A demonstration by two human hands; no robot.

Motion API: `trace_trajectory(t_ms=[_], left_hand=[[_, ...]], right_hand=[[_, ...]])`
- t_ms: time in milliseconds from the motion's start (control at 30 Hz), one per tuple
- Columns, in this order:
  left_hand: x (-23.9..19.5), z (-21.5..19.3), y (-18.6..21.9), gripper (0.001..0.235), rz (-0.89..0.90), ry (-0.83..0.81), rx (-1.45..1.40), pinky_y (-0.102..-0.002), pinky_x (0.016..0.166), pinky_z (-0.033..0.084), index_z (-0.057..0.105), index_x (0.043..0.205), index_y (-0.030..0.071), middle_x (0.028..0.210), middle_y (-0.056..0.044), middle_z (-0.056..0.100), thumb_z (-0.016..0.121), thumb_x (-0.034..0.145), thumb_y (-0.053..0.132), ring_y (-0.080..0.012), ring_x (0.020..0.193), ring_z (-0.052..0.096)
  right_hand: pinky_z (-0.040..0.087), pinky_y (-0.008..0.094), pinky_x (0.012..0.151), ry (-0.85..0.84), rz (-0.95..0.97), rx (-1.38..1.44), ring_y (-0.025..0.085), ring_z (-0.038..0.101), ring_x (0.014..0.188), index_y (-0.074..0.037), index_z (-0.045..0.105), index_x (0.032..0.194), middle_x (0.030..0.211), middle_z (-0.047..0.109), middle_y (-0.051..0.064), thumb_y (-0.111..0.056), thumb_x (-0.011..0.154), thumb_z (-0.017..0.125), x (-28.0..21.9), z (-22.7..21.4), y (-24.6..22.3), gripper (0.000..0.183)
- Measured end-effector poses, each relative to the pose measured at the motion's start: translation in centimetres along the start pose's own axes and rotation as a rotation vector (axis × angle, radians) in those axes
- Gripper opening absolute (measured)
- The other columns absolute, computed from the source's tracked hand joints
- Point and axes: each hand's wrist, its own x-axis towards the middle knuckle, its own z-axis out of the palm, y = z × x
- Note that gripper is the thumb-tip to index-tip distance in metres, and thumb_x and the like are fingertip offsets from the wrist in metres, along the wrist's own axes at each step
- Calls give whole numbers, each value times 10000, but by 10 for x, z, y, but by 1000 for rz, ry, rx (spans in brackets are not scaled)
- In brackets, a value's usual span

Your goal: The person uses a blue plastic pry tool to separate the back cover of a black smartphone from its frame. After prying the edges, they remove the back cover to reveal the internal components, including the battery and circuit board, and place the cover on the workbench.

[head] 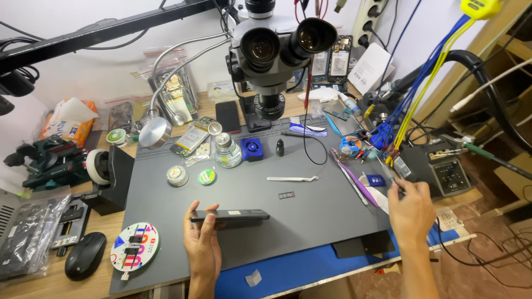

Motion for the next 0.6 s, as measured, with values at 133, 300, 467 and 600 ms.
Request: trace_trajectory(t_ms=[133, 300, 467, 600], left_hand=[[2, 5, -2, 747, 13, 33, 8, -361, 877, 498, 368, 1622, 98, 1233, -194, 694, 643, 931, 166, -210, 1039, 589], [4, -1, -13, 631, 143, 27, 92, -355, 1016, 480, 458, 1532, 72, 1173, -200, 738, 656, 934, 122, -234, 1107, 646], [8, 1, -4, 581, 148, -15, 84, -397, 1049, 525, 468, 1494, 76, 1124, -157, 723, 659, 949, 141, -286, 1117, 709], [16, 10, 4, 614, 167, -57, 54, -415, 1085, 541, 422, 1533, 68, 1047, -111, 668, 648, 971, 172, -344, 1034, 788]], right_hand=[[533, 370, 797, -89, -99, 260, 187, 660, 752, -177, 825, 1162, 1071, 674, 43, -229, 991, 727, -30, -25, -69, 203], [555, 460, 736, -129, -184, 130, 218, 669, 1278, -259, 815, 1127, 1080, 674, -10, -299, 972, 706, -43, 22, -91, 194], [534, 436, 900, -147, -337, 240, 261, 601, 1100, -182, 793, 1200, 1138, 652, 21, -240, 982, 706, -35, 5, -126, 242], [478, 395, 993, -231, -657, 423, 223, 649, 978, -121, 769, 1106, 1055, 746, 0, -155, 1007, 661, -37, 11, -156, 150]])
